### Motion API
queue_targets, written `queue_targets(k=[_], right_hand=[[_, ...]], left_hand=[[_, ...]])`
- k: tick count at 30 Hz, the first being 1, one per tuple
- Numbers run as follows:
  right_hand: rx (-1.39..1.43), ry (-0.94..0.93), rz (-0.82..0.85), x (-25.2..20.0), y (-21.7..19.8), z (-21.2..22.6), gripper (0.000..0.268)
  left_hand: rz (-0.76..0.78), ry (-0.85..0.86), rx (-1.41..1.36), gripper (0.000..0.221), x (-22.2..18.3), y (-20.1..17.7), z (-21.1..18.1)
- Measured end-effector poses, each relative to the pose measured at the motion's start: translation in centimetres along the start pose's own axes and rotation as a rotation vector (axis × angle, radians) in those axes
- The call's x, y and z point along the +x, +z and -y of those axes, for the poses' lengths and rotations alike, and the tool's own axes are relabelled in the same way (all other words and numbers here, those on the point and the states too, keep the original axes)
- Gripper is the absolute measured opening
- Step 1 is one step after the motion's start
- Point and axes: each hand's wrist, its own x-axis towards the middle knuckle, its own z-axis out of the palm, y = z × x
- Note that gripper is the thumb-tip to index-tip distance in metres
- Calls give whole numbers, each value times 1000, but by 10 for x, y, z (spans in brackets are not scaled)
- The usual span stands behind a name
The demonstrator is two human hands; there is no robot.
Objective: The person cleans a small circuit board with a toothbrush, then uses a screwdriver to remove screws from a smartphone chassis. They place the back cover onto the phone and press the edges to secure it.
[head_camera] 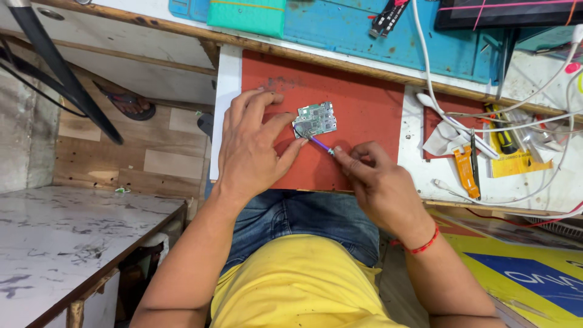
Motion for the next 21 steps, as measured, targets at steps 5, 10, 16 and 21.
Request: queue_targets(k=[5,10,16,21], right_hand=[[-66,57,-19,1,-1,0,40],[-133,139,-37,3,2,0,39],[-110,178,-39,1,4,-2,37],[19,71,17,2,8,3,39]], left_hand=[[-11,-1,35,38,-1,2,0],[-12,-3,48,37,-1,0,1],[-6,-4,36,34,0,-1,0],[-26,-2,29,35,-5,-1,4]])
